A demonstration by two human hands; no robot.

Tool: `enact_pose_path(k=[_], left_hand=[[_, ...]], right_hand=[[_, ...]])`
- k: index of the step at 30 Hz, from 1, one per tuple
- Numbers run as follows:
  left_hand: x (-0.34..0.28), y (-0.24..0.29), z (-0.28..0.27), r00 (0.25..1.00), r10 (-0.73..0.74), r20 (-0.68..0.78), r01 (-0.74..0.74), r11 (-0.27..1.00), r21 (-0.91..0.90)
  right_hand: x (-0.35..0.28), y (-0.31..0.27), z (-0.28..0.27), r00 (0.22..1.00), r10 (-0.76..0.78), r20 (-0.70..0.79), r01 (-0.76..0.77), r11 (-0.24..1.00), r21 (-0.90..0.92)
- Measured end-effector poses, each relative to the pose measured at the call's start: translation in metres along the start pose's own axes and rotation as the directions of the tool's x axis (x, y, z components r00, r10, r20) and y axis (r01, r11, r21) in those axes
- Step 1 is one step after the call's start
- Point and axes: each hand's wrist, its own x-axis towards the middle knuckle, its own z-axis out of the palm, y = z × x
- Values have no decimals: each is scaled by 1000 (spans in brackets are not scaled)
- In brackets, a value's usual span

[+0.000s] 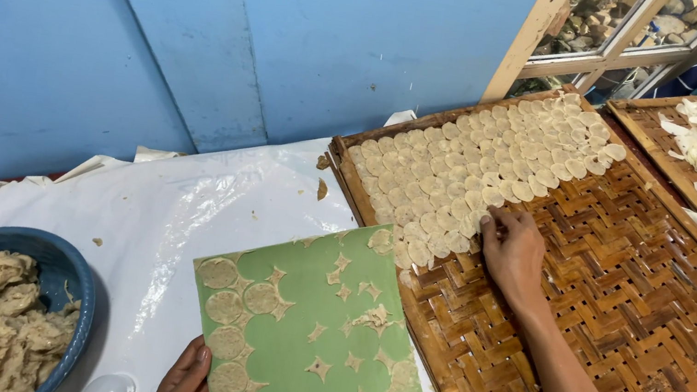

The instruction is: Removing small circular dough pieces from a board and placing them onto a woven tray for drying.

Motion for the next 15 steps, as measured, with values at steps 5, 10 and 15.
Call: enact_pose_path(k=[5,10,15], left_hand=[[-8,5,42,982,52,-179,-52,999,5],[-29,31,105,948,-1,-319,-7,1000,-22],[-40,52,141,933,-79,-352,63,996,-57]], right_hand=[[-17,-64,-39,981,145,125,-145,989,-12],[-36,-72,-27,995,-101,23,102,994,-47],[-73,-162,-21,910,-356,211,326,931,166]])
